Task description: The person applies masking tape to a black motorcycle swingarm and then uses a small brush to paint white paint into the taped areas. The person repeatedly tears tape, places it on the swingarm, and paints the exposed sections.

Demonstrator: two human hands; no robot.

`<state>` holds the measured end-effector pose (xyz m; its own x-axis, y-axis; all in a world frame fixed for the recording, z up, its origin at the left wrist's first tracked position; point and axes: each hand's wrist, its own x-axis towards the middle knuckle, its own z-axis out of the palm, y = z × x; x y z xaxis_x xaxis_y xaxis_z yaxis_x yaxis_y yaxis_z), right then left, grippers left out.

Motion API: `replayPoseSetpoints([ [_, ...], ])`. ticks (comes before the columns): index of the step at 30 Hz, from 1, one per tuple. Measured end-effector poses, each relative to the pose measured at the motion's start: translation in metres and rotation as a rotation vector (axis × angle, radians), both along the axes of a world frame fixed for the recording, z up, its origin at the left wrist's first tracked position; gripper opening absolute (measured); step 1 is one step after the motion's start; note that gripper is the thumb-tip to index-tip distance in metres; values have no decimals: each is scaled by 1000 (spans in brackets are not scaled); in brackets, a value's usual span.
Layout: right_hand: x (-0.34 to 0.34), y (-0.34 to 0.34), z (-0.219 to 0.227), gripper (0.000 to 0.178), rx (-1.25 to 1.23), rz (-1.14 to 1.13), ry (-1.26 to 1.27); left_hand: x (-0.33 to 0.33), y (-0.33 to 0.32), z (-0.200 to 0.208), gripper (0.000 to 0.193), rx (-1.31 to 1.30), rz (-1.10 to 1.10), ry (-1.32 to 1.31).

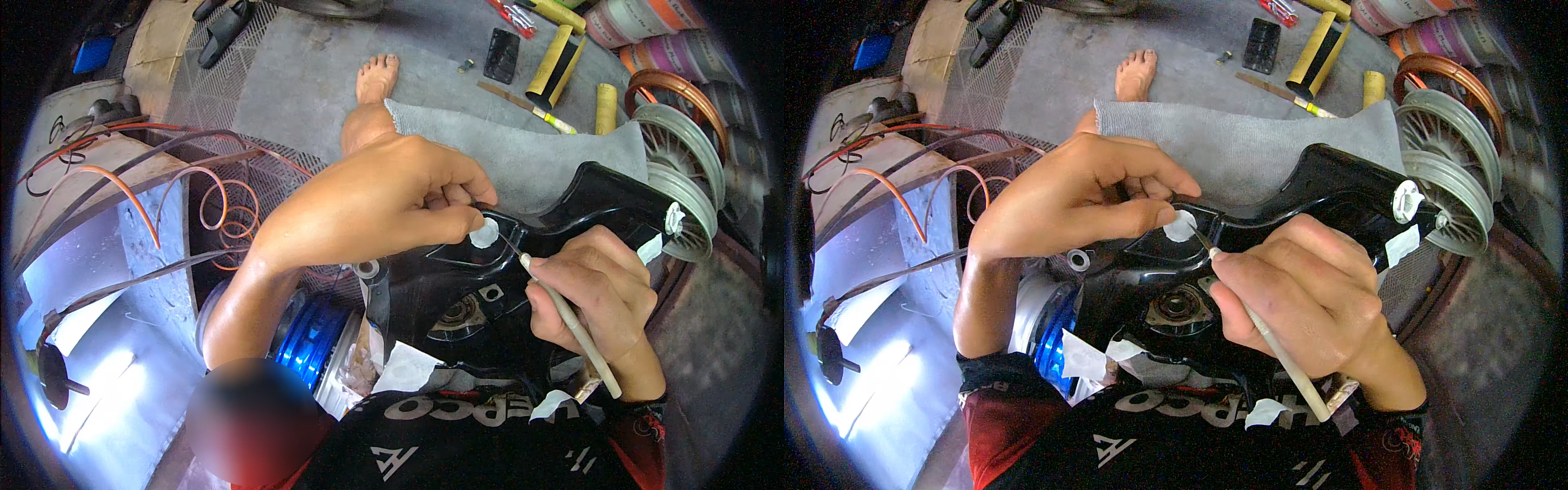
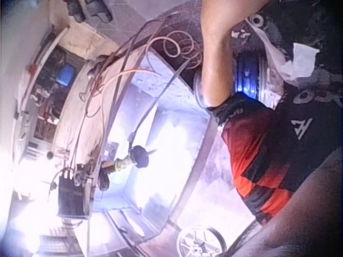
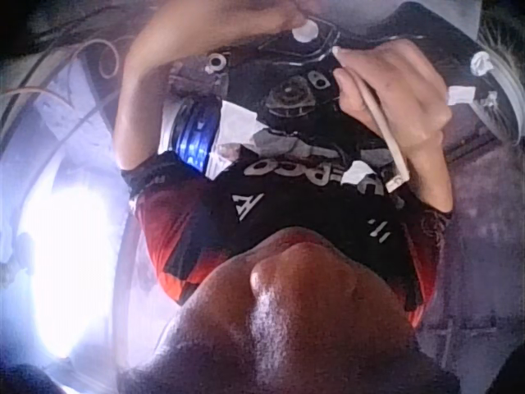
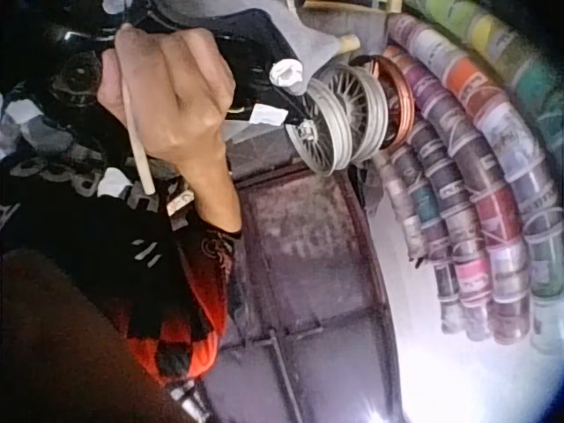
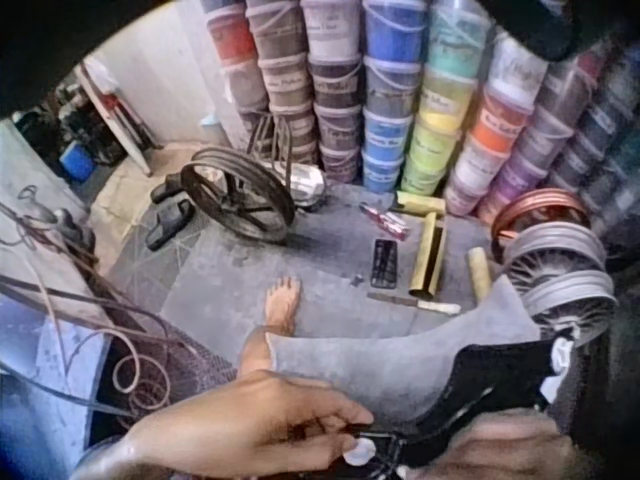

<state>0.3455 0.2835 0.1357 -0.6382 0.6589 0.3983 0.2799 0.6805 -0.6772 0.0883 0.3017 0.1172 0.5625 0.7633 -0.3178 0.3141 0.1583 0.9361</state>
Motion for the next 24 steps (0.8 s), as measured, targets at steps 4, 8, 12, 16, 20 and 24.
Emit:
replayPoseSetpoints([
  [4, -2, 2, -1, 33, 28, 28, -33, -5, -1, -3, 31, 18, -15, -28],
  [8, -8, 1, -2, 33, 42, 23, -29, -12, -1, -3, 33, -12, -82, -21],
  [12, -11, 2, 0, 30, -7, 34, 5, -17, -3, -7, 32, 7, -78, -47],
  [16, -13, 0, 1, 27, -26, 21, -3, -19, -3, -8, 31, -17, -76, -67],
  [20, -14, 2, 1, 27, -12, 37, -42, -18, -5, -8, 30, -26, -48, -73],
  [24, -14, 2, 4, 27, -29, 44, -46, -19, -5, -6, 30, 16, -62, -47],
])
